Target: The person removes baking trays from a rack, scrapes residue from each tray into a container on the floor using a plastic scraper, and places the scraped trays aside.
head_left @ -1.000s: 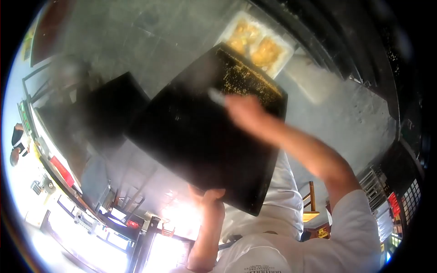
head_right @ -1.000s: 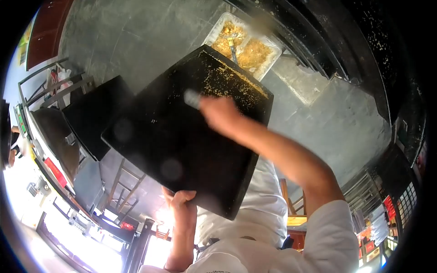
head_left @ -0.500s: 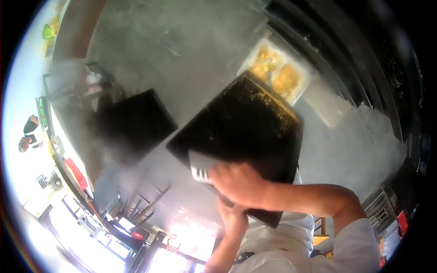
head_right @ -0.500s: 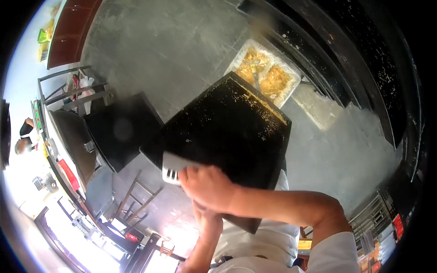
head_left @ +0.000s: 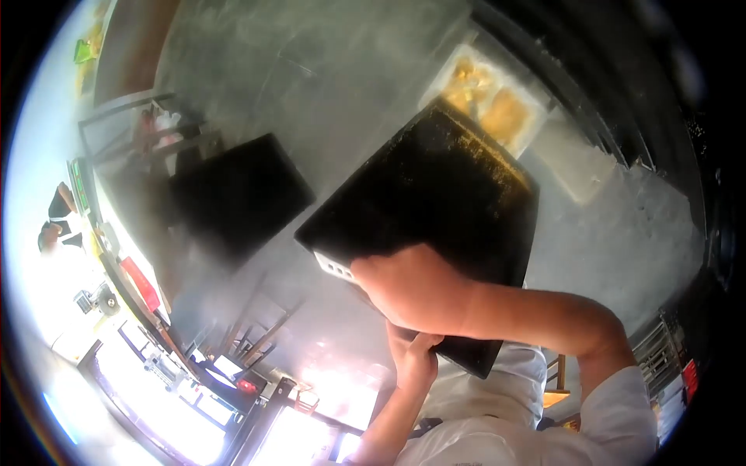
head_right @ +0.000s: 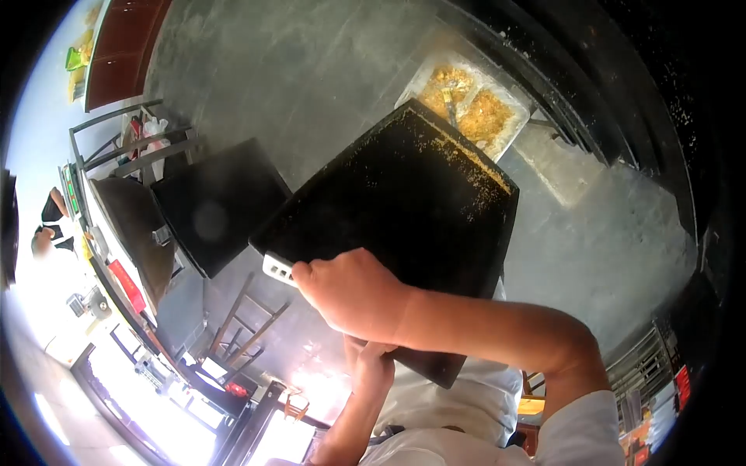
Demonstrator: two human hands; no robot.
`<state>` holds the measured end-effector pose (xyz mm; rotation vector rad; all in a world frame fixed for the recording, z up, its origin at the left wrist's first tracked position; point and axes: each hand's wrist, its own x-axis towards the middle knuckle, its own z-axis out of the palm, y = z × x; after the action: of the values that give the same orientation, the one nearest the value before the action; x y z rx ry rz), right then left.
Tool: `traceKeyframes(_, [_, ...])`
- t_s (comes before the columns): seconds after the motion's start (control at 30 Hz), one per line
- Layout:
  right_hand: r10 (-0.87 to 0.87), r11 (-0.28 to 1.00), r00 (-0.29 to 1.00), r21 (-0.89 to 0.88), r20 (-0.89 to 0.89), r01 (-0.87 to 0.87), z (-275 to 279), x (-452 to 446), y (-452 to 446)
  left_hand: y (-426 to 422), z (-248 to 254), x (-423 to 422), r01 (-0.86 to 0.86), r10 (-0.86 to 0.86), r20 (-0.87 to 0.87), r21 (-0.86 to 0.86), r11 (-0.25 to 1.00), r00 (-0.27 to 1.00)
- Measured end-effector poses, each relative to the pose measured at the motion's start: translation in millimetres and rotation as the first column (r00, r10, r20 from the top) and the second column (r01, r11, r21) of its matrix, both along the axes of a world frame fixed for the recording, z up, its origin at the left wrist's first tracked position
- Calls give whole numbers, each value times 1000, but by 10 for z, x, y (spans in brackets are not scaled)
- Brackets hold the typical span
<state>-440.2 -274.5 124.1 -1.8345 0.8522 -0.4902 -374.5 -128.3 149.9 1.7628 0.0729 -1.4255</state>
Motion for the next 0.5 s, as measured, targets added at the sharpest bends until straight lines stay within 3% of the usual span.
traceKeyframes(0.1, [-37,972,993,234,111,10,-187,-3,-157,-45,35,-36,-28,28,33,12,1000,999])
traceKeyframes(0.13, [-151,936,974,340,169,87,-314,16,-208,-5,27,-10,16,-16,-11,2,1000,1000])
traceKeyframes(0.2, [-183,964,973,218,139,150,-595,-1,-292,-11,47,-45,-28,28,24,6,1000,999])
traceKeyframes(0.27, [-205,978,978,17,-22,206,-740,-91,-300,-49,43,-37,-55,54,44,29,998,998])
traceKeyframes(0.3, [-181,980,962,-122,-204,158,-755,-115,-300,-56,52,-28,-69,67,54,39,997,996])
traceKeyframes(0.5, [-58,967,974,-256,-219,0,-110,-121,143,61,-86,-5,-7,8,-22,33,999,1000])
